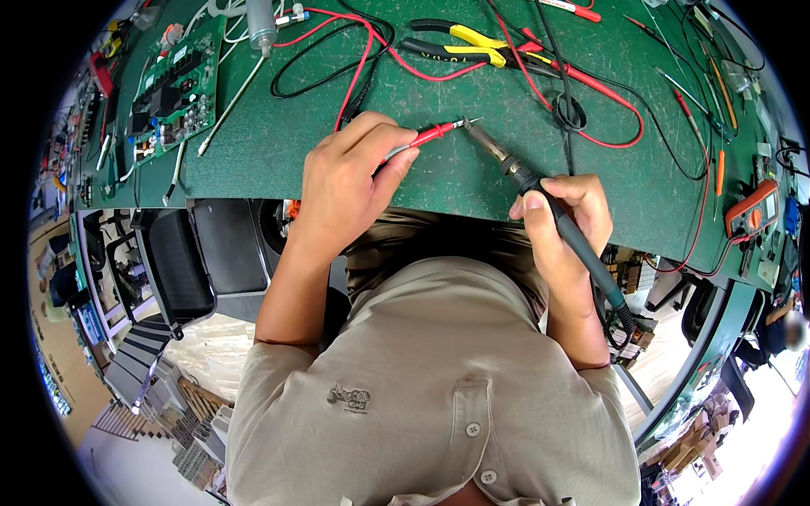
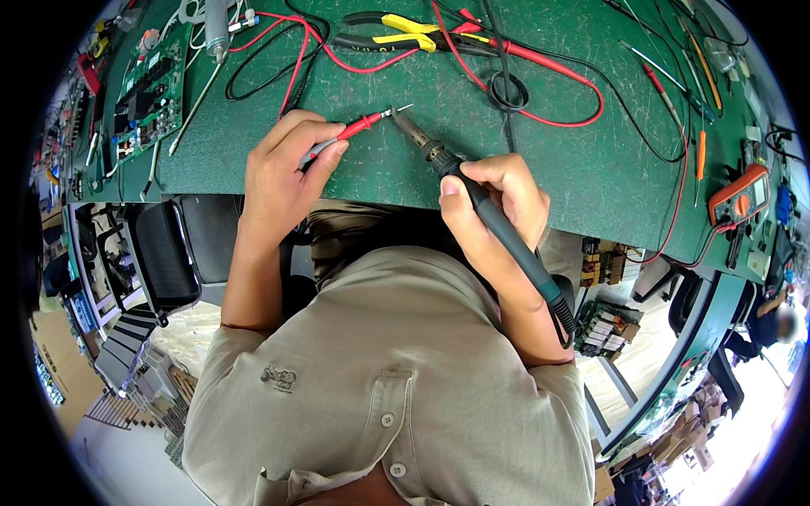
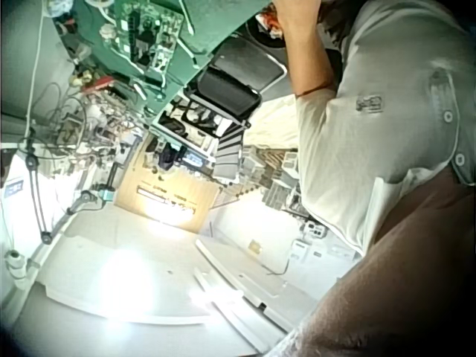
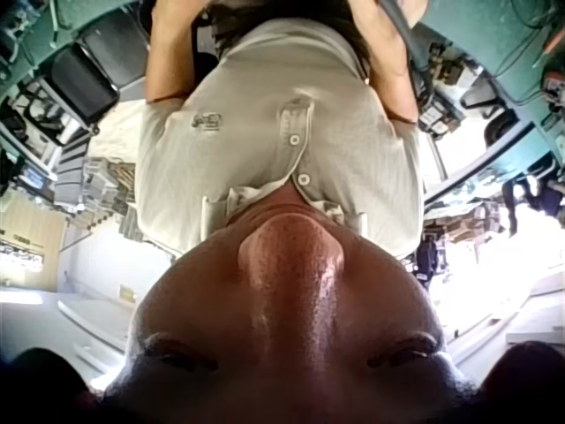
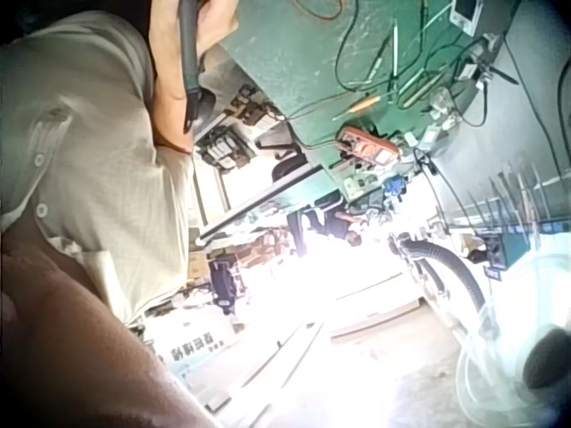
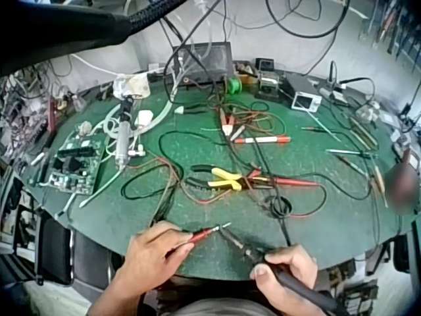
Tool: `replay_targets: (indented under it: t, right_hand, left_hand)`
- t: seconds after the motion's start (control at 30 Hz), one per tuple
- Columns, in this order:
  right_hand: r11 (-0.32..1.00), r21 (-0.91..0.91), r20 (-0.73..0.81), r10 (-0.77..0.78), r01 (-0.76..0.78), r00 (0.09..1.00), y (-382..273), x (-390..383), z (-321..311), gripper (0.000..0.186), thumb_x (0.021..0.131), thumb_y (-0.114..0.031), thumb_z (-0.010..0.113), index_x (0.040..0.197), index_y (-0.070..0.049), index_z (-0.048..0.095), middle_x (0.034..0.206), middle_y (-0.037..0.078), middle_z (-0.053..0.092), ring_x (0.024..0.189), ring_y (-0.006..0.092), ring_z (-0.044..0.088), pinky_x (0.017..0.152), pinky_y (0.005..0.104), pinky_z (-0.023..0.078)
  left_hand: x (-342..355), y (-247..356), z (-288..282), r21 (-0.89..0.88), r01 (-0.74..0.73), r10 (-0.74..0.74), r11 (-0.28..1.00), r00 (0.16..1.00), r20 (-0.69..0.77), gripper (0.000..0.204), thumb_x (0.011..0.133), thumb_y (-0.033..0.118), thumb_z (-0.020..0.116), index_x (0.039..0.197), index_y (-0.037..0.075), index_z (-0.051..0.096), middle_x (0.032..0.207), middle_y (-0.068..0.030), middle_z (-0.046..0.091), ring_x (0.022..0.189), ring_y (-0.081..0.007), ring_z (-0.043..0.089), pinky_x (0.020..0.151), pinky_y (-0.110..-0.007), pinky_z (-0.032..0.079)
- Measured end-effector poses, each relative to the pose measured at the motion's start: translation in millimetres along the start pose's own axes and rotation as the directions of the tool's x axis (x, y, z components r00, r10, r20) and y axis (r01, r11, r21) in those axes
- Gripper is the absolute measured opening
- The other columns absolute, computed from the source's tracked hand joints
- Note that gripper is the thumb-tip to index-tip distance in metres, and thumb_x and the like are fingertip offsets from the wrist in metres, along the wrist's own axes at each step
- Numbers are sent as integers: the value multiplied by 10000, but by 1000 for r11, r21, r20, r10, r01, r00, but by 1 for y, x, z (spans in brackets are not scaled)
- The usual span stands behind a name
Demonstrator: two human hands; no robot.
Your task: The person is soldering a wire onto a red test probe by hand using a soldering iron and solder wire, making several applications of solder to the joint.
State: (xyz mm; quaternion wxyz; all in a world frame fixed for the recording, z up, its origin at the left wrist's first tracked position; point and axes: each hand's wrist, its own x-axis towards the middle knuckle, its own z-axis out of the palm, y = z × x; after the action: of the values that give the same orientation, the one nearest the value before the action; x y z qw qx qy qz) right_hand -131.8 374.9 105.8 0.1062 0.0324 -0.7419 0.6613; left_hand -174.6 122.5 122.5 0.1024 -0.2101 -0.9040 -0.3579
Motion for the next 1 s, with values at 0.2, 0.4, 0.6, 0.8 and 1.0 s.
replay_targets:
  t: [0.2,0.4,0.6,0.8,1.0]
  right_hand:
    - [1000,-3,-4,-24,24,1000,2,0,0,205,867,-87,777,939,0,606,714,41,644,622,53,547,563,228,438]
    - [999,34,3,-18,18,1000,0,0,-1,193,866,-50,764,944,5,595,730,47,648,626,63,558,564,226,441]
    - [997,74,10,15,-16,1000,-7,1,3,200,878,-15,740,978,7,569,740,78,667,662,94,638,585,245,495]
    - [999,37,27,-19,18,999,-5,1,0,202,875,-18,741,978,6,569,746,91,669,660,111,648,591,256,503]
    - [999,8,32,-49,49,998,1,0,-3,208,867,-24,747,972,5,570,757,93,669,656,111,645,591,256,501]
  left_hand:
    - [-1,-1,1,14,2,-1,1000,1000,-11,199,832,28,780,1019,7,712,949,-125,678,787,-277,673,668,-336,540]
    - [-1,0,1,10,8,-7,1000,1000,-13,202,827,27,784,1016,8,715,944,-127,680,789,-281,674,671,-340,541]
    - [0,-2,2,4,-11,11,1000,1000,-18,203,820,26,788,1010,12,720,942,-125,683,791,-283,676,671,-341,540]
    - [-1,-3,2,13,-21,21,1000,1000,-19,205,814,23,791,1007,13,723,940,-121,686,789,-281,675,670,-342,539]
    - [-1,-4,2,27,-40,41,999,998,-44,178,818,52,787,982,36,721,924,-91,681,752,-271,665,642,-348,529]
